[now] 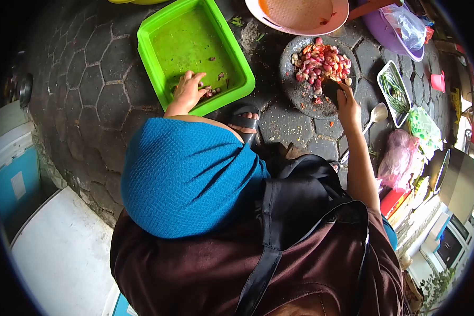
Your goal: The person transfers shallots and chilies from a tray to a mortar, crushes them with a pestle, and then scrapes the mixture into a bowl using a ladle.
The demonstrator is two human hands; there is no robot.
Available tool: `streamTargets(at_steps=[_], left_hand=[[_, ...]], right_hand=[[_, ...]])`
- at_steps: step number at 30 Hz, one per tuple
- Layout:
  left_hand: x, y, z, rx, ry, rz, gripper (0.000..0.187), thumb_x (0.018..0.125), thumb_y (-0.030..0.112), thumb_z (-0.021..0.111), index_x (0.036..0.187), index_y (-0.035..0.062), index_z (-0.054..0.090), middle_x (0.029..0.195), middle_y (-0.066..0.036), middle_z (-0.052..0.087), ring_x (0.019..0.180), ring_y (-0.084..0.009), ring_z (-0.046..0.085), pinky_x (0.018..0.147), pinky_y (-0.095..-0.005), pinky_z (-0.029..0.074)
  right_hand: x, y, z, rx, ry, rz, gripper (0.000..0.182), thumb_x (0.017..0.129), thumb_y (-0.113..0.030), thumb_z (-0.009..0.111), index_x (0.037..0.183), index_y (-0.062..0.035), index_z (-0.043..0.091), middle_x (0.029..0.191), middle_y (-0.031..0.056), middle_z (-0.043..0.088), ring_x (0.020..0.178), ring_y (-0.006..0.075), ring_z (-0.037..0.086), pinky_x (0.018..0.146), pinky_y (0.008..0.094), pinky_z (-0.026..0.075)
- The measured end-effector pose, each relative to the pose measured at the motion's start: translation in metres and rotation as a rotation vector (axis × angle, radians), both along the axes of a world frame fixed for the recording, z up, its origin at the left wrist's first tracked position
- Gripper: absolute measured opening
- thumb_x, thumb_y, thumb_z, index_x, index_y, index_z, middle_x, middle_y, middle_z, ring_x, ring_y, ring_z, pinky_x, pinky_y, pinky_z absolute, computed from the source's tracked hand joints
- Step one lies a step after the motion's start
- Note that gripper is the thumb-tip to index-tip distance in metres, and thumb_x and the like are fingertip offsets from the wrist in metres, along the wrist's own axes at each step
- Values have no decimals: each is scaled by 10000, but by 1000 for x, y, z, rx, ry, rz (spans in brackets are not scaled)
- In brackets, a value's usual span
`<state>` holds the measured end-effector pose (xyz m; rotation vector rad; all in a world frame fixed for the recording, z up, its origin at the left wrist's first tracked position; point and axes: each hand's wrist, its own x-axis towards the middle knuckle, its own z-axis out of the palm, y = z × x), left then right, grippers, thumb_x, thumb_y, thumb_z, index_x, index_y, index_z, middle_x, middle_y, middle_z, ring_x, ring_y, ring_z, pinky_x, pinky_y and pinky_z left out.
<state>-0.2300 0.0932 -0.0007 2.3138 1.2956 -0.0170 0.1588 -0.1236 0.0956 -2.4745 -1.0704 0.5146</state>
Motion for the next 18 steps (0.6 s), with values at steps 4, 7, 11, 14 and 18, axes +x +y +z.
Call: streamTargets(at_steps=[4, 7, 11, 14, 18], left_hand=[[-2, 7, -5, -124, -66, -61, 445, 754, 129, 705, 1176, 85, 568, 1106, -139, 516, 1041, -316, 524, 901, -392, 433], [4, 17, -21, -14, -121, -2, 353, 790, 115, 666, 1126, 50, 579, 1078, -160, 525, 1004, -338, 547, 867, -396, 446], [36, 36, -25, 185, -226, 48, 283, 842, 111, 602, 1115, 43, 573, 1114, -180, 537, 1000, -372, 554, 851, -421, 464], [53, 48, -47, 239, -225, -47, 202, 849, 90, 574, 1043, 36, 574, 1071, -193, 568, 1035, -373, 542, 867, -425, 463], [76, 44, -35, 152, -284, 16, 113, 836, 71, 560, 940, 29, 574, 962, -174, 589, 901, -359, 580, 767, -425, 485]], right_hand=[[-8, -18, 8, -61, 97, -56, 314, 935, -290, 488, 1216, -157, 529, 969, 240, 626, 912, 404, 614, 757, 424, 483], [-13, -27, -2, -47, 103, -48, 317, 936, -287, 492, 1224, -161, 526, 1007, 228, 625, 939, 395, 612, 774, 414, 484], [-21, -26, -10, 11, 7, 17, 323, 934, -296, 499, 1232, -172, 522, 1047, 216, 620, 964, 386, 607, 790, 412, 484], [-20, -24, -11, 27, -14, 4, 330, 929, -283, 507, 1241, -177, 521, 976, 228, 633, 907, 391, 622, 761, 425, 486], [-14, -27, -3, 11, 34, -93, 320, 923, -269, 514, 1224, -164, 536, 896, 232, 637, 866, 387, 630, 741, 420, 487]])
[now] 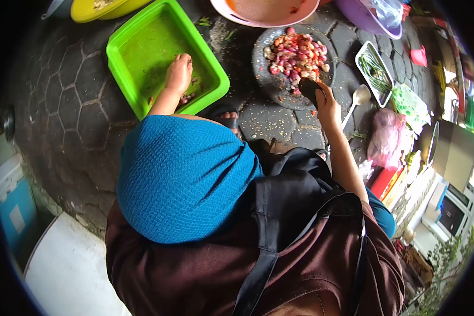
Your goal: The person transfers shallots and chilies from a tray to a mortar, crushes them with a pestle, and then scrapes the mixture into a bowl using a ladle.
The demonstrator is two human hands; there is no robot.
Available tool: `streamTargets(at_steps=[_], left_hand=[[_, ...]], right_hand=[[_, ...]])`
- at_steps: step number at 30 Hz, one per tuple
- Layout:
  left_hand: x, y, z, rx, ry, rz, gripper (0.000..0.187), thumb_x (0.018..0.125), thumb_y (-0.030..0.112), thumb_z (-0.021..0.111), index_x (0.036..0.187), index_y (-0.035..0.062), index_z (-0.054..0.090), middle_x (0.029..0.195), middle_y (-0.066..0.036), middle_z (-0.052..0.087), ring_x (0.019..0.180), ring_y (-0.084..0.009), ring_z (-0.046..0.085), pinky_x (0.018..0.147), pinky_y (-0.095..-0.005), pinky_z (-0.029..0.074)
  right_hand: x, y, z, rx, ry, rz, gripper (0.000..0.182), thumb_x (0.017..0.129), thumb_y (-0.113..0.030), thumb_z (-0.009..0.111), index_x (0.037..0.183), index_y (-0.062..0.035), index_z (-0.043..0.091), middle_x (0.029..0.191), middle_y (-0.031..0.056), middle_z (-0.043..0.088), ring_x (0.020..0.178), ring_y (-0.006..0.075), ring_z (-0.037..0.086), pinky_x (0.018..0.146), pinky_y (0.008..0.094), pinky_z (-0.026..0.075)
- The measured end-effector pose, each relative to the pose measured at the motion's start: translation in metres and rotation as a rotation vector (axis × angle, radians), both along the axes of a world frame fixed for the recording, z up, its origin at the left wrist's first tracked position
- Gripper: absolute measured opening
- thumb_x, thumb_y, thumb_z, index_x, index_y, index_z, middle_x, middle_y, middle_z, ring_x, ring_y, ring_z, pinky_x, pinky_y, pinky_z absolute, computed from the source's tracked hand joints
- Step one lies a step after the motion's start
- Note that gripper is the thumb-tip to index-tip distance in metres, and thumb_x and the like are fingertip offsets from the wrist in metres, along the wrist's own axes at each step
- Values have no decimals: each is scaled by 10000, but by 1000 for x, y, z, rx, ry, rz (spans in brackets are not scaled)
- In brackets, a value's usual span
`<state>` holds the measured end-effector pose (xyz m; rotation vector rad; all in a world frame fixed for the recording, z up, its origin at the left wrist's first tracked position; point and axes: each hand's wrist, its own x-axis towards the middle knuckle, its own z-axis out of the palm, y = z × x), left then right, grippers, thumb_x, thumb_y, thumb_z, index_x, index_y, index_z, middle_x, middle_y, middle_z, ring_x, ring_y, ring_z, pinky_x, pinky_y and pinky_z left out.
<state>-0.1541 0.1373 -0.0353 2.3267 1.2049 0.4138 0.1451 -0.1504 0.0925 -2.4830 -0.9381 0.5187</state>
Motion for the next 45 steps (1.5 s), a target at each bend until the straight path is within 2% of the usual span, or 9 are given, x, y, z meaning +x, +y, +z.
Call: streamTargets(at_steps=[5, 11, 15, 19, 25, 29, 30, 35, 45], left_hand=[[96, -66, 52, -20, -314, -434, 144, 827, 57, 548, 967, 27, 557, 954, -170, 573, 917, -344, 579, 766, -415, 489], [171, -109, 28, 199, -250, -782, 268, 799, 4, 515, 1064, 28, 549, 1023, -146, 517, 928, -313, 570, 839, -375, 482], [154, -96, 54, -116, -250, -644, 250, 847, 8, 503, 1080, 37, 589, 1003, -133, 557, 916, -300, 580, 815, -379, 486], [94, -63, 81, 14, -324, -327, 260, 821, 27, 559, 1076, 52, 600, 1031, -156, 567, 937, -333, 573, 821, -395, 472], [-49, -19, 66, -50, 323, 138, 367, 822, 131, 630, 1177, 61, 566, 1139, -204, 528, 1063, -365, 534, 906, -410, 445], [-117, -30, 21, -150, 525, 155, 584, 736, 269, 739, 1265, 142, 526, 1120, -213, 515, 1029, -385, 534, 911, -448, 421], [-113, -37, 29, -207, 499, 135, 574, 745, 277, 732, 1268, 162, 526, 1112, -207, 509, 1029, -365, 534, 903, -428, 430], [-90, -59, 17, -131, 142, -53, 576, 738, 202, 738, 1270, 217, 517, 971, -140, 496, 890, -308, 559, 794, -383, 469], [-51, -49, 5, -171, 52, -192, 365, 751, 77, 675, 1097, 112, 564, 950, -165, 493, 797, -334, 569, 723, -408, 479]], right_hand=[[0, 2, 13, -126, 131, -157, 323, 917, -283, 514, 1216, -164, 540, 896, 244, 632, 872, 408, 618, 743, 431, 483], [8, -9, -10, -17, -36, 32, 347, 907, -317, 519, 1234, -203, 523, 930, 251, 629, 894, 423, 606, 764, 462, 477], [6, -5, -9, -33, 38, 47, 334, 909, -303, 519, 1223, -187, 523, 969, 250, 625, 912, 422, 601, 788, 451, 478], [4, 7, -7, 57, -74, 114, 318, 913, -279, 535, 1211, -170, 545, 930, 240, 633, 877, 401, 620, 754, 431, 488], [-15, 41, -4, -35, -295, 264, 347, 910, -310, 527, 1238, -199, 525, 954, 217, 618, 844, 390, 622, 718, 453, 503], [-19, 60, -35, -263, -383, 325, 331, 920, -368, 458, 1216, -231, 512, 933, 216, 605, 832, 373, 632, 663, 471, 514], [-10, 72, -23, -337, -179, 281, 332, 918, -380, 451, 1210, -232, 506, 911, 210, 625, 839, 390, 630, 682, 479, 509], [14, 62, -13, -232, -76, 211, 360, 919, -360, 459, 1238, -202, 511, 995, 207, 639, 930, 390, 609, 794, 456, 476], [2, 0, -10, 32, -67, 184, 348, 918, -302, 512, 1245, -184, 523, 1038, 230, 619, 979, 397, 593, 803, 433, 476]])
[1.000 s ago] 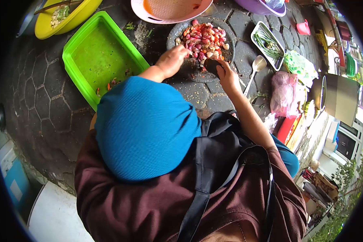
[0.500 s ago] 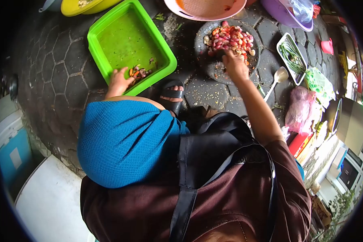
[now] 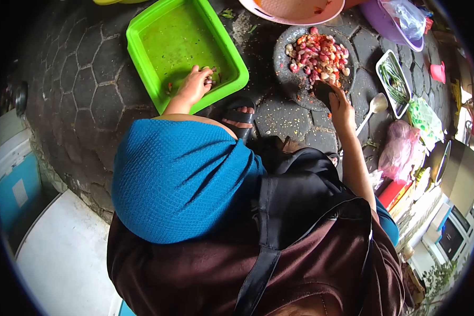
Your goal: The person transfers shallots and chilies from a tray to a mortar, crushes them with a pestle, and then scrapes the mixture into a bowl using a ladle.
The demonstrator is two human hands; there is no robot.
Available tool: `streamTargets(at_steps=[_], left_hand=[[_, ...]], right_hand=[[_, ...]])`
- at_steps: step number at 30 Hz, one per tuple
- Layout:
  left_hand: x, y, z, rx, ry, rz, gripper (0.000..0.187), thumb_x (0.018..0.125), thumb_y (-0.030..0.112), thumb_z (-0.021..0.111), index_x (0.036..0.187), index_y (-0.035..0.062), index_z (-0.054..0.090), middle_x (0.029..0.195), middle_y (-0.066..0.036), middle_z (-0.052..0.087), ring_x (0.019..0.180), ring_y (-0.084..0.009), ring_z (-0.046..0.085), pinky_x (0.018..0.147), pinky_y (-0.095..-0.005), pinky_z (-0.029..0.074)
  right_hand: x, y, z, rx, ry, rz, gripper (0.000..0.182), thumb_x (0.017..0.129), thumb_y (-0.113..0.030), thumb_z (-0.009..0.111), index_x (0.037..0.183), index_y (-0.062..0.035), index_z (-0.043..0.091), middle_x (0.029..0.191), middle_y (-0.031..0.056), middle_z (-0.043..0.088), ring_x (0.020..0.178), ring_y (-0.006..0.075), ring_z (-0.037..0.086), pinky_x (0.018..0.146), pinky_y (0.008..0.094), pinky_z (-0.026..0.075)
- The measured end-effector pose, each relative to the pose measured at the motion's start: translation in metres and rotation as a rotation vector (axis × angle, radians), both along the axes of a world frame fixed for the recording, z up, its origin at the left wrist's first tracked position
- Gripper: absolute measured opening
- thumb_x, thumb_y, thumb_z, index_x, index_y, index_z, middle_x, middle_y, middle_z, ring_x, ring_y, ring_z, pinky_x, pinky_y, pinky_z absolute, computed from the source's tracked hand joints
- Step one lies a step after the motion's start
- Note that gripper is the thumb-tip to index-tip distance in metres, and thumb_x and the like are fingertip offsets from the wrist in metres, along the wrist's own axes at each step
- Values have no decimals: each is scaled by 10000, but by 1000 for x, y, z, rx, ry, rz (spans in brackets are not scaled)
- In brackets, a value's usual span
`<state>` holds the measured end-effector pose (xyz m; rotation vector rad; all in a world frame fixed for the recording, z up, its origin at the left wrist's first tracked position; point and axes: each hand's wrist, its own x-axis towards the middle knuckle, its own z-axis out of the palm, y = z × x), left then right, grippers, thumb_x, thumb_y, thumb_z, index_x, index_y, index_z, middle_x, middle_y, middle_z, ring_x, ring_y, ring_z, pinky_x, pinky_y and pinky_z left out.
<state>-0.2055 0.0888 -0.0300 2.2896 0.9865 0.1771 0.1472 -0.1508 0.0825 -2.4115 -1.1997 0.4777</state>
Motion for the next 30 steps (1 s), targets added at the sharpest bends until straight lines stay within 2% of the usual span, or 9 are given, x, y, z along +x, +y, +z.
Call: streamTargets(at_steps=[6, 10, 14, 15, 20, 23, 25, 26, 30], left_hand=[[10, 4, 7, 4, 112, 47, 311, 680, 46, 666, 958, 83, 529, 921, -198, 504, 796, -391, 554, 701, -449, 474], [17, 0, 15, 45, 165, 66, 286, 678, 34, 656, 919, 75, 508, 869, -191, 507, 769, -388, 551, 680, -452, 478], [19, 0, 7, 87, 171, 90, 262, 671, 28, 646, 892, 67, 510, 810, -180, 523, 775, -380, 546, 676, -454, 476], [18, 2, 2, 87, 170, 95, 228, 670, 22, 629, 865, 59, 517, 755, -154, 547, 786, -354, 531, 679, -440, 478], [19, 13, 2, 178, 51, 99, 176, 669, 48, 634, 807, 59, 525, 676, -104, 551, 671, -278, 551, 605, -361, 465], [31, 13, 30, -434, -136, 271, 118, 717, 38, 621, 795, 45, 533, 659, -24, 508, 601, -106, 497, 565, -260, 429], [68, 0, 61, -396, -250, 77, 75, 785, -13, 554, 826, 31, 511, 680, 14, 466, 597, -47, 455, 508, -215, 424], [91, -8, 67, -305, -300, -19, 93, 773, -9, 564, 842, 34, 518, 740, 1, 483, 644, -55, 464, 570, -219, 428], [186, -43, 74, -159, -322, -460, 140, 725, 33, 597, 846, 44, 527, 804, -106, 473, 719, -226, 523, 655, -330, 451]], right_hand=[[4, -2, 7, -60, 45, -77, 341, 919, -302, 508, 1244, -198, 520, 1002, 231, 627, 929, 408, 602, 769, 448, 484], [1, -13, -14, -82, -149, 19, 330, 897, -327, 535, 1215, -236, 531, 853, 239, 626, 799, 411, 623, 684, 488, 499], [-10, 5, -33, -196, -212, -4, 344, 887, -343, 525, 1218, -252, 518, 962, 228, 600, 801, 387, 631, 653, 480, 512], [5, 9, -53, -2, -218, 50, 359, 890, -332, 515, 1240, -255, 499, 1024, 221, 588, 817, 394, 627, 654, 485, 510], [19, 23, -15, -62, 90, -95, 347, 904, -333, 503, 1218, -189, 528, 996, 247, 615, 899, 405, 607, 770, 453, 484], [20, 6, -8, -9, 143, -153, 340, 910, -326, 501, 1209, -168, 536, 961, 250, 625, 906, 408, 604, 782, 449, 474], [19, -2, 0, -4, 212, -231, 336, 915, -306, 505, 1211, -150, 536, 918, 244, 634, 898, 412, 606, 774, 451, 472], [20, -7, -4, -5, 217, -233, 336, 915, -306, 505, 1211, -150, 536, 918, 244, 634, 898, 412, 606, 774, 451, 472], [22, -16, -8, 45, 143, -205, 330, 916, -296, 509, 1213, -156, 536, 917, 246, 633, 901, 411, 606, 770, 447, 474]])
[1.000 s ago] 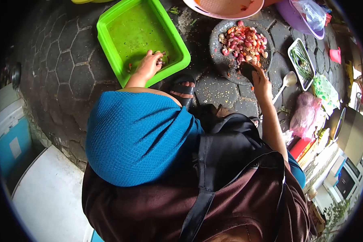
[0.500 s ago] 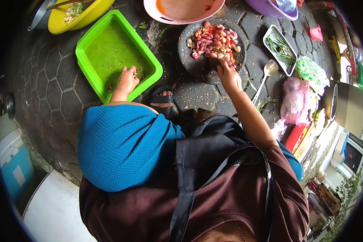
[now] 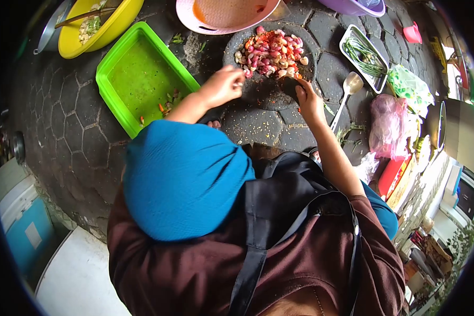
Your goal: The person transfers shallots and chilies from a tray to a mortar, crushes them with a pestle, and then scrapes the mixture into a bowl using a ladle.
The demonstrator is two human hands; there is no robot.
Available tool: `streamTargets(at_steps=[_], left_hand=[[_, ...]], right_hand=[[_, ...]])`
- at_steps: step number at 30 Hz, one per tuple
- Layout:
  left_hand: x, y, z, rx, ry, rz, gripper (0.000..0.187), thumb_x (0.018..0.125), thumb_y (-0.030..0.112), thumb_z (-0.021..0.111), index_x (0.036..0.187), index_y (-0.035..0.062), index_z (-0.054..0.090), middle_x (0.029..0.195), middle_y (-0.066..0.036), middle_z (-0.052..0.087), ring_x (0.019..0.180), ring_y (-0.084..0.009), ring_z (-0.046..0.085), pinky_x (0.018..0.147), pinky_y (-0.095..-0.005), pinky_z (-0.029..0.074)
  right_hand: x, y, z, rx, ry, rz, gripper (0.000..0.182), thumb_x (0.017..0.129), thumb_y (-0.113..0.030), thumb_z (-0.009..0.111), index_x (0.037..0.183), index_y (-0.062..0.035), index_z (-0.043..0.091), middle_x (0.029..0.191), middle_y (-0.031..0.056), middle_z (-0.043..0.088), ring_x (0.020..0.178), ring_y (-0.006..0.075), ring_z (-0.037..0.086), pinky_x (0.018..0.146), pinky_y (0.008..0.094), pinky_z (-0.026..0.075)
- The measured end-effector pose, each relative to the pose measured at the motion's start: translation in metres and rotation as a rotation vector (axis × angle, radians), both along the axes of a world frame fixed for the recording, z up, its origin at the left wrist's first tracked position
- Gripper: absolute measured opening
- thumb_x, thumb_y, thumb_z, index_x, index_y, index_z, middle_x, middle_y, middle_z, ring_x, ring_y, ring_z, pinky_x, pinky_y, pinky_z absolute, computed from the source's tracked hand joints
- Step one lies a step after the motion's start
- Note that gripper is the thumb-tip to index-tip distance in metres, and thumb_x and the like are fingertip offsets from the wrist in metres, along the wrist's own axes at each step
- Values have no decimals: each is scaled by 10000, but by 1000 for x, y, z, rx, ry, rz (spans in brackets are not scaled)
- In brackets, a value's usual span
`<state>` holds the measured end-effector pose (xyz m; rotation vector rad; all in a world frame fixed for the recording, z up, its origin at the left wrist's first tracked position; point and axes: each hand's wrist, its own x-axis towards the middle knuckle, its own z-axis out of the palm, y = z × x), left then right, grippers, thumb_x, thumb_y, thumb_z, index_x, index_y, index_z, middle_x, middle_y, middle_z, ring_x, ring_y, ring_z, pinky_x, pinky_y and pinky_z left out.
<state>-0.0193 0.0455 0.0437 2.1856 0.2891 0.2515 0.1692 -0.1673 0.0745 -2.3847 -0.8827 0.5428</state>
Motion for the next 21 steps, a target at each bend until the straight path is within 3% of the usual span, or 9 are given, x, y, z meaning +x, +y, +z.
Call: streamTargets(at_steps=[2, 8, 10, 12, 16, 18, 19, 20, 21], left_hand=[[33, -15, -7, 30, 86, -101, 142, 754, 75, 596, 874, 43, 528, 875, -136, 474, 842, -303, 544, 742, -390, 461], [51, -24, -28, 137, 172, -93, 193, 782, 79, 588, 972, 46, 588, 935, -154, 495, 945, -318, 559, 832, -389, 465], [41, -19, -28, 67, 31, 35, 206, 785, 68, 586, 986, 46, 620, 958, -156, 519, 928, -313, 568, 825, -377, 472], [27, -13, -24, 53, -31, 146, 180, 778, 60, 608, 952, 21, 631, 900, -133, 558, 801, -281, 599, 739, -343, 488], [1, -15, -24, -56, 58, 252, 147, 772, 82, 641, 901, 12, 640, 819, -116, 566, 708, -235, 604, 673, -314, 484], [-7, -17, -27, -93, 99, 242, 137, 767, 95, 659, 874, 11, 642, 788, -111, 575, 698, -223, 608, 664, -311, 482], [-9, -20, -28, -101, 96, 233, 138, 766, 99, 661, 872, 13, 642, 788, -110, 579, 701, -225, 609, 664, -313, 482], [-11, -22, -29, -109, 93, 224, 139, 765, 102, 664, 871, 16, 642, 789, -108, 583, 703, -227, 611, 663, -316, 482], [-12, -25, -27, -108, 103, 220, 143, 761, 116, 671, 860, 18, 640, 784, -109, 591, 717, -231, 613, 669, -325, 482]], right_hand=[[-3, 0, 4, -75, 43, 1, 330, 914, -295, 513, 1217, -165, 534, 929, 245, 632, 909, 411, 606, 775, 445, 474], [-1, -3, -13, -74, 61, 29, 342, 908, -305, 523, 1226, -181, 524, 975, 255, 625, 945, 420, 596, 808, 440, 479], [-4, 1, -8, -58, 67, 34, 350, 907, -307, 528, 1234, -182, 517, 993, 258, 621, 963, 422, 588, 824, 442, 472], [-7, 6, -3, -89, 82, 40, 350, 910, -298, 526, 1233, -163, 515, 1030, 246, 617, 999, 412, 576, 838, 437, 470], [-16, 21, 8, -9, -121, 173, 352, 903, -267, 537, 1228, -134, 511, 1142, 211, 586, 1061, 383, 556, 840, 440, 484], [-24, 31, 21, -24, -142, 222, 360, 891, -257, 552, 1230, -142, 511, 1148, 184, 585, 1034, 371, 574, 821, 427, 495], [-29, 35, 19, 96, -271, 272, 346, 918, -290, 518, 1244, -174, 522, 1018, 259, 594, 878, 399, 618, 752, 438, 503], [-36, 42, 18, 95, -272, 279, 346, 918, -290, 518, 1244, -174, 522, 1018, 259, 594, 878, 399, 618, 752, 438, 503], [-43, 52, 18, -139, -288, 292, 352, 920, -318, 504, 1253, -204, 514, 1011, 270, 585, 861, 404, 622, 729, 445, 510]])
